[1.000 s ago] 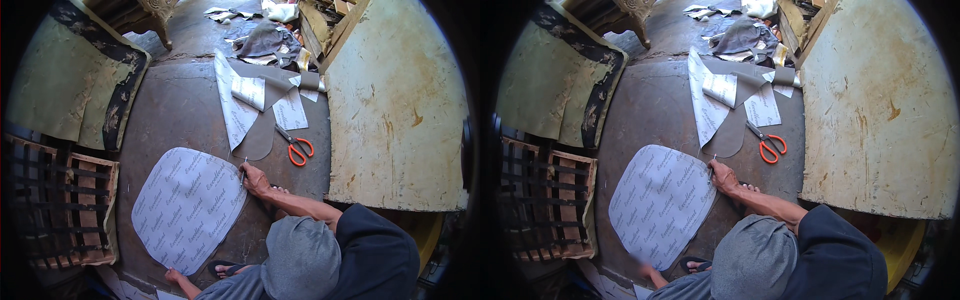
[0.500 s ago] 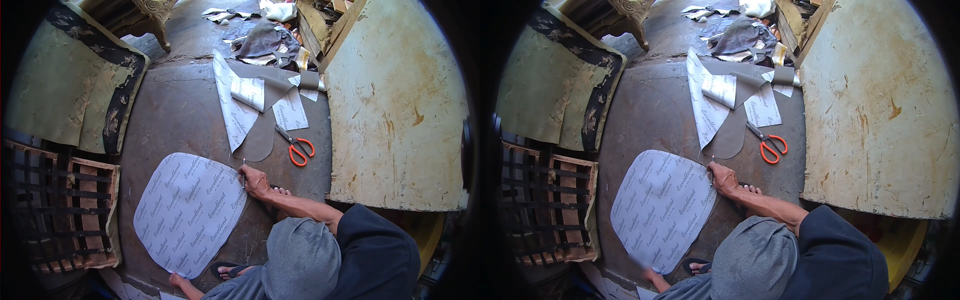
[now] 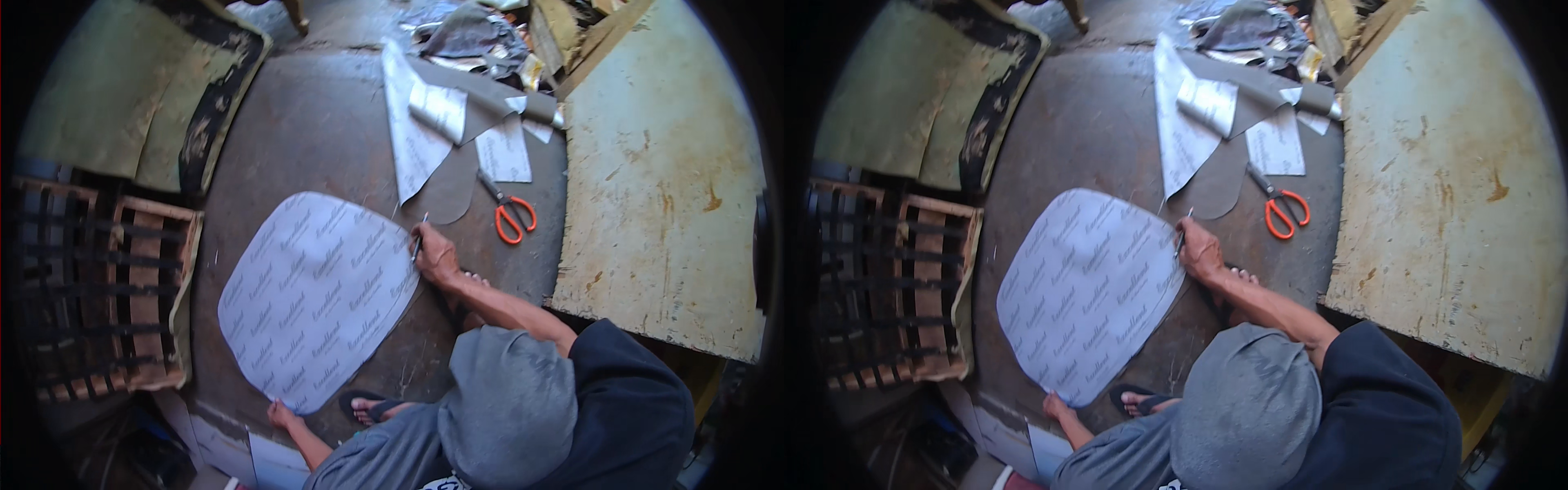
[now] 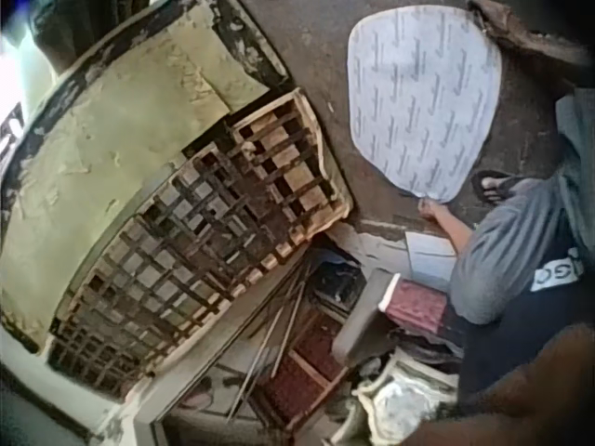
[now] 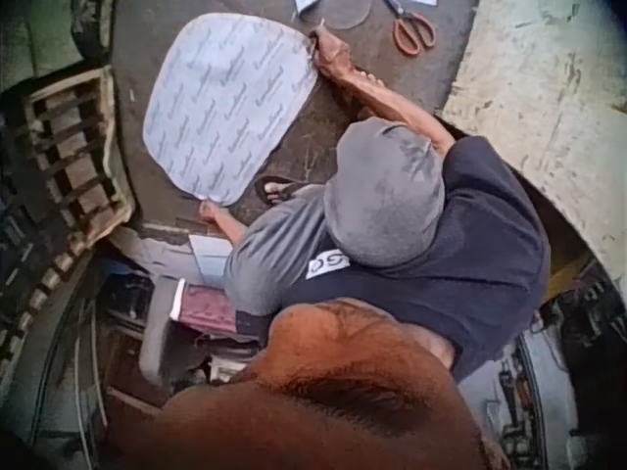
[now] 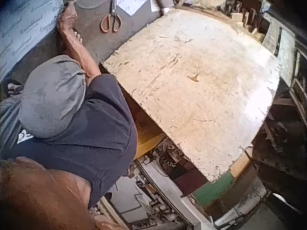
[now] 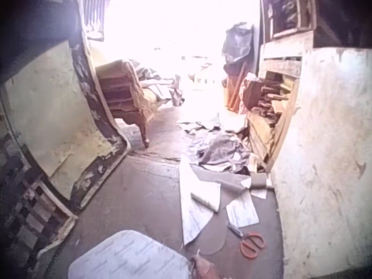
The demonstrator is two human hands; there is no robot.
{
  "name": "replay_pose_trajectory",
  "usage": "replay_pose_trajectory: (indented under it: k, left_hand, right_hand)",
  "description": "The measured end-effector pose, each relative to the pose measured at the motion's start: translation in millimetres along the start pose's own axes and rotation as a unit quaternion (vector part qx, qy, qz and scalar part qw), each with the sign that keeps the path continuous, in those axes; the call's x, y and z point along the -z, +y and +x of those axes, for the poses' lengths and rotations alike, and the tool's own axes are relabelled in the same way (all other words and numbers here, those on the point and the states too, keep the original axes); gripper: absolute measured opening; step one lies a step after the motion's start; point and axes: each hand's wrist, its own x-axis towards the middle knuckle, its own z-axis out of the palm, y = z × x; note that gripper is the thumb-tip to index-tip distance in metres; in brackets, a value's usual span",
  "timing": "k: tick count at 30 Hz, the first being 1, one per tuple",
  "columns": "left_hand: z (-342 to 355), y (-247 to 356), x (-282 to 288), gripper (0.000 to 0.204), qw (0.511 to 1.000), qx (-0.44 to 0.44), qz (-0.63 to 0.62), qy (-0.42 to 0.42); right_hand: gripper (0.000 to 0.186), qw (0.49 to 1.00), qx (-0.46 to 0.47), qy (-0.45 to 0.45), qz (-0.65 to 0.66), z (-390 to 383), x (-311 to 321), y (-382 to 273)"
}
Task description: The person uses shears to cut a shape out of a piece of gray fabric while using a paper template as a guide on a workshop floor.
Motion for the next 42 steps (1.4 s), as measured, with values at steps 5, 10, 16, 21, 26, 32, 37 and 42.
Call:
replay_pose_trajectory:
  k: [5,10,16,21,26,32,37,42]
  left_hand:
    - [16,-6,13,0.013,0.999,0.022,-0.031,0.029]
    - [6,0,10,0.013,0.998,0.038,-0.031,0.047]
    - [11,-2,22,0.009,0.999,0.028,-0.035,0.030]
    - [-4,5,16,0.011,0.999,0.010,0.022,0.042]
    - [-6,-1,14,0.014,0.998,-0.019,0.037,0.048]
    - [18,-34,31,0.034,0.992,-0.088,-0.028,0.086]
    - [-12,-31,15,0.037,0.994,-0.028,0.057,0.084]
    - [-27,-26,16,0.033,0.988,-0.050,0.076,0.123]
  right_hand:
    - [0.031,0.998,-0.022,-0.053,-0.009,1,-7,-15]
    - [0.030,0.998,-0.039,-0.058,-0.007,1,-8,-14]
    - [0.028,0.997,-0.031,-0.060,-0.034,2,-11,-19]
    - [0.029,0.996,-0.042,-0.062,-0.055,7,-5,-16]
    - [0.029,0.997,-0.022,-0.057,-0.055,9,-9,-10]
    - [0.031,0.996,-0.016,-0.053,-0.069,4,-22,-23]
    - [0.030,0.995,-0.018,-0.057,-0.077,7,-17,-8]
    - [0.030,0.993,-0.024,-0.076,-0.091,6,-19,-13]
